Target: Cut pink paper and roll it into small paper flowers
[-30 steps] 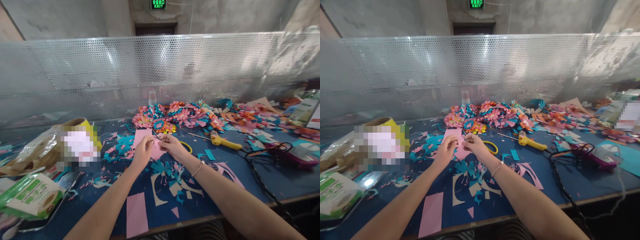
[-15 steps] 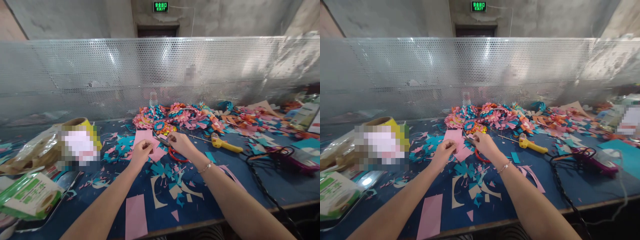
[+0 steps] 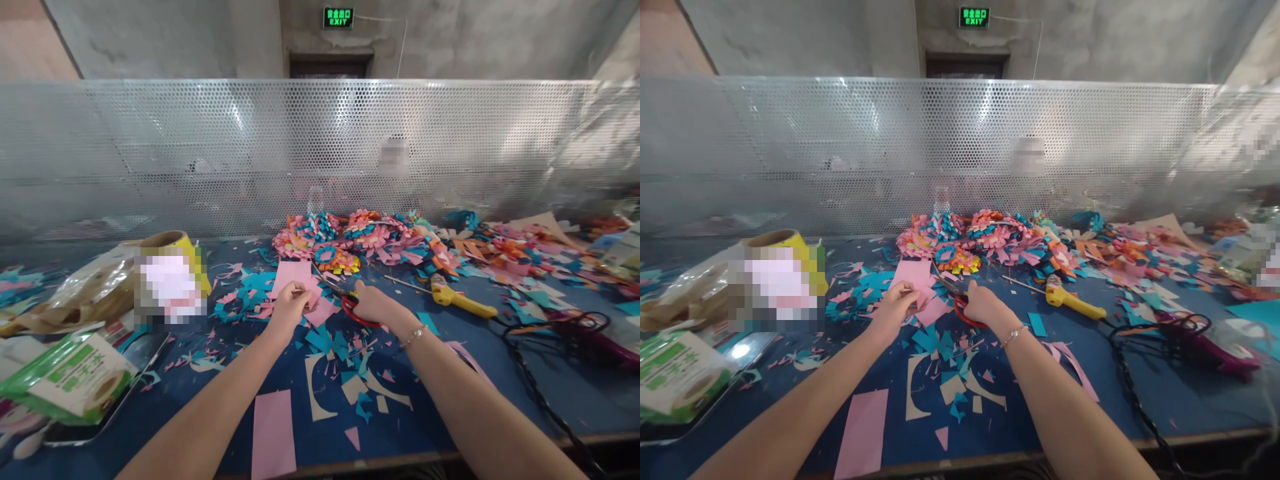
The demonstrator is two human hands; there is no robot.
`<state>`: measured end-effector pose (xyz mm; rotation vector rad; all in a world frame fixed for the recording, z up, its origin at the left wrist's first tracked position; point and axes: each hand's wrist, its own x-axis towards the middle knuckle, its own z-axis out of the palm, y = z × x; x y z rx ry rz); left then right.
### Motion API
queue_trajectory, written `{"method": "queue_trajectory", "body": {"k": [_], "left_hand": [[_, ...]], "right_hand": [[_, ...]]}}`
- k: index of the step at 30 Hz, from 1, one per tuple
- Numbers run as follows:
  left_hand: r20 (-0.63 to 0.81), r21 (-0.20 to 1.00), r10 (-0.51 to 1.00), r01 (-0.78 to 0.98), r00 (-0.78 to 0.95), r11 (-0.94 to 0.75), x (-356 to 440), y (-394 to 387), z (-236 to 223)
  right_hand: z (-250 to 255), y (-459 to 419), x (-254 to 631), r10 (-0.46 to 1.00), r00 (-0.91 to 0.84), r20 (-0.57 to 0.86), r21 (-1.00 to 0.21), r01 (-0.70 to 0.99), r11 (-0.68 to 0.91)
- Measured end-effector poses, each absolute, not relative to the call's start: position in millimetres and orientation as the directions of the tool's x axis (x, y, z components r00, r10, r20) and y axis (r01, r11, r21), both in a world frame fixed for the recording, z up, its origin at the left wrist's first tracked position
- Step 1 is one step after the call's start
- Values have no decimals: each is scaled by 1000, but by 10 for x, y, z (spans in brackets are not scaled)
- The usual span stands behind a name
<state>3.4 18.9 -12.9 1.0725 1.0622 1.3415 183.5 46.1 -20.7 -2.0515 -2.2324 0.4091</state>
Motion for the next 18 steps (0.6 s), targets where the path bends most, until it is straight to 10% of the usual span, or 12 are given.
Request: {"method": "queue_trajectory", "body": {"k": [11, 18], "left_hand": [[-118, 922, 987, -381, -107, 69, -57, 269, -138], [-127, 842, 980, -539, -155, 24, -139, 324, -82]], "right_hand": [[-108, 374, 1796, 966, -135, 218, -417, 883, 218], [-90, 275, 1655, 947, -282, 155, -661, 683, 312]]}}
